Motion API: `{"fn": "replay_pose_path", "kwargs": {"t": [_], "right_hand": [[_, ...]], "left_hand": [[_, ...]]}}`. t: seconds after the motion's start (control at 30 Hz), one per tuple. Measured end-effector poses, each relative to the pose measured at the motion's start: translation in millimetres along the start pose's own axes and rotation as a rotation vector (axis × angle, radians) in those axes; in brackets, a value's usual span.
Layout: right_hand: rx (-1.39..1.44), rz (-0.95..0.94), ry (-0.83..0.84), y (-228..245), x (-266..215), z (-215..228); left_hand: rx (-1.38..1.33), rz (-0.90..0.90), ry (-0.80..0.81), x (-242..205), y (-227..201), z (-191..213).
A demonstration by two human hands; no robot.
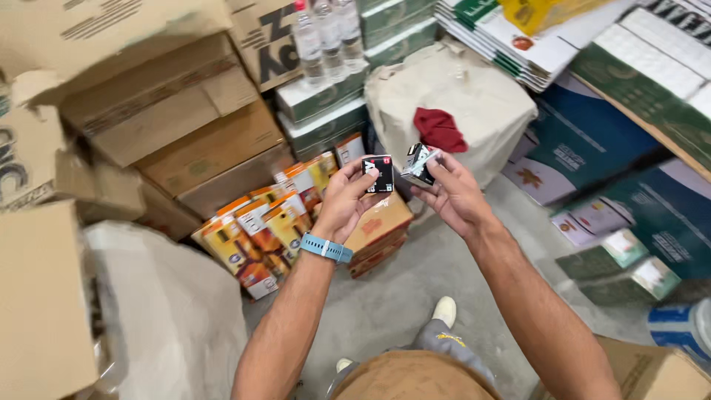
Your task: The person repeatedly picks up pairs of small black boxes from a large cardboard carton and places them onto a white surface where other boxes are already stacked. The person continues this process throughout the video, moving between the source carton and the stacking area.
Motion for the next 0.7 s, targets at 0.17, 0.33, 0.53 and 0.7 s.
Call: {"fn": "replay_pose_path", "kwargs": {"t": [0.17,0.33,0.53,0.7], "right_hand": [[-0.098,0.169,-0.089,120,-22,121],[-0.167,0.312,-0.225,235,-32,228],[-0.19,0.399,-0.414,343,-33,335],[-0.353,0.501,-0.568,406,-10,404]], "left_hand": [[0.005,0.111,0.212,68,60,-155],[0.059,0.194,0.353,135,113,-301],[0.136,0.204,0.448,207,176,-445],[0.271,0.152,0.486,272,210,-528]]}}
Point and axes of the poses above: each hand's wrist, its own x-axis towards the middle knuckle, its own z-axis out of the back of the hand, y = z × x, the point moved 3 cm from there along x, towards the middle knuckle, and after that the axes turned 14 degrees about x, right-handed, at the moved point
